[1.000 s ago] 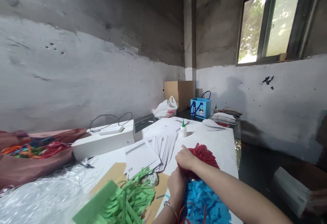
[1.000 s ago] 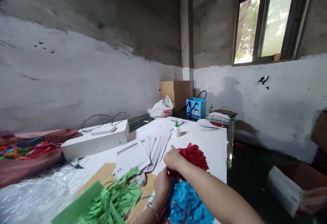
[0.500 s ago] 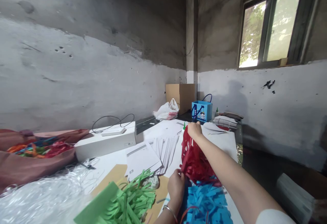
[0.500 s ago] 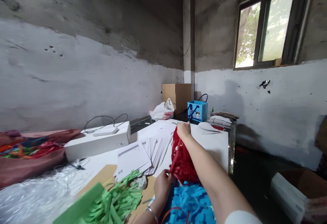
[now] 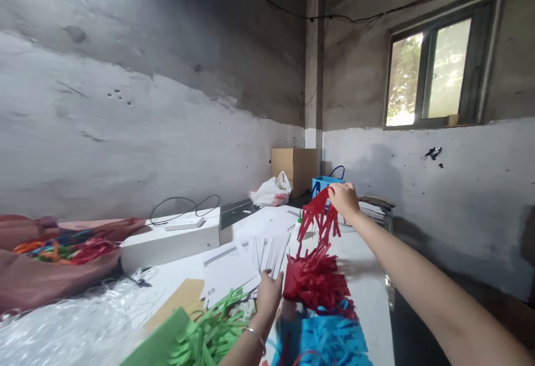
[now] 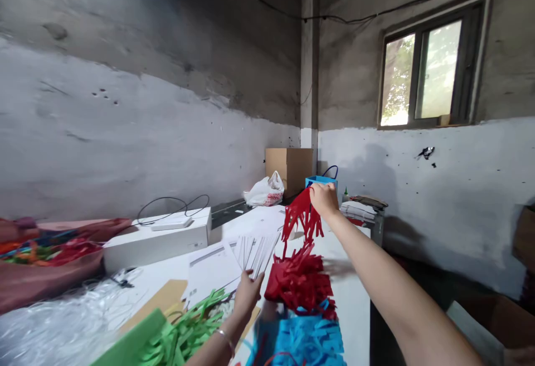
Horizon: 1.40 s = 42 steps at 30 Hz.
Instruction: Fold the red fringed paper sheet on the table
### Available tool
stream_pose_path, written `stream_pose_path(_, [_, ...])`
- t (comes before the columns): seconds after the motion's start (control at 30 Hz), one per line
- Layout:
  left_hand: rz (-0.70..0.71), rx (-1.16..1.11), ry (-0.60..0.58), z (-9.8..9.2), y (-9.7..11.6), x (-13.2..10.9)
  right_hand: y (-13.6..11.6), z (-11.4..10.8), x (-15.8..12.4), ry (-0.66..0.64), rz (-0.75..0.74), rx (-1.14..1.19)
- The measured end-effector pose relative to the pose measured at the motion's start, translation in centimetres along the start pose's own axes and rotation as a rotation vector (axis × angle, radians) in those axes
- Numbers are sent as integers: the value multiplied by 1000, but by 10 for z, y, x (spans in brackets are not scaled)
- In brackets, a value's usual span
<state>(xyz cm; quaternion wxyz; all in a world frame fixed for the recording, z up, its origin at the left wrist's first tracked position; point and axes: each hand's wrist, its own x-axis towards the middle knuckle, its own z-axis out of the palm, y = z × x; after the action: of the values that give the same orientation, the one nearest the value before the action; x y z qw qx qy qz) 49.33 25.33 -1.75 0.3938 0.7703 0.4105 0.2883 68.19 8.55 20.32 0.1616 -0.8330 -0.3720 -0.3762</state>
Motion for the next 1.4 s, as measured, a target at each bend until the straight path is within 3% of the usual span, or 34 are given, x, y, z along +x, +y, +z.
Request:
stream_pose_path(0.13, [309,-154,128,-51,54,-14,-25,-48,-16,132,-219,99])
stream_pose_path(0.27, [686,-278,208,-106,119,-48,-54,-96,-41,200,-451,226])
stream_pose_path(0.37, [852,-338,76,-138,148,-78,-77,-132,-65,212,-611,346])
stream_pose_path(0.47, [851,-405,-134,-163,153,-108,-100,-169,-92,202,-719,484])
stream_pose_path(0.67, [560,-494,-421,-221,112,-192,-140,-237,-147,131,-676,827])
stream_pose_path(0.77, [396,-474,-498,-253,83,-248,-156,-261,-174,16,-613,1000])
stream_pose_path(0.87, [270,-434,-503,-284,49,-305,-167,-270,-205,-121,-583,1130])
stream_pose_path(1.07, [107,-355,-286,-346,-27,-396,-195,-238,-284,-574,-495,1389])
stream_pose_path(1.23, [-13,-372,-195,-376,-73,-451,-253,-203,-353,-699,-518,1437])
stream_pose_path(1.4, [-110,-451,-185,-390,-96,-478,-308,-178,-397,-839,-522,1555])
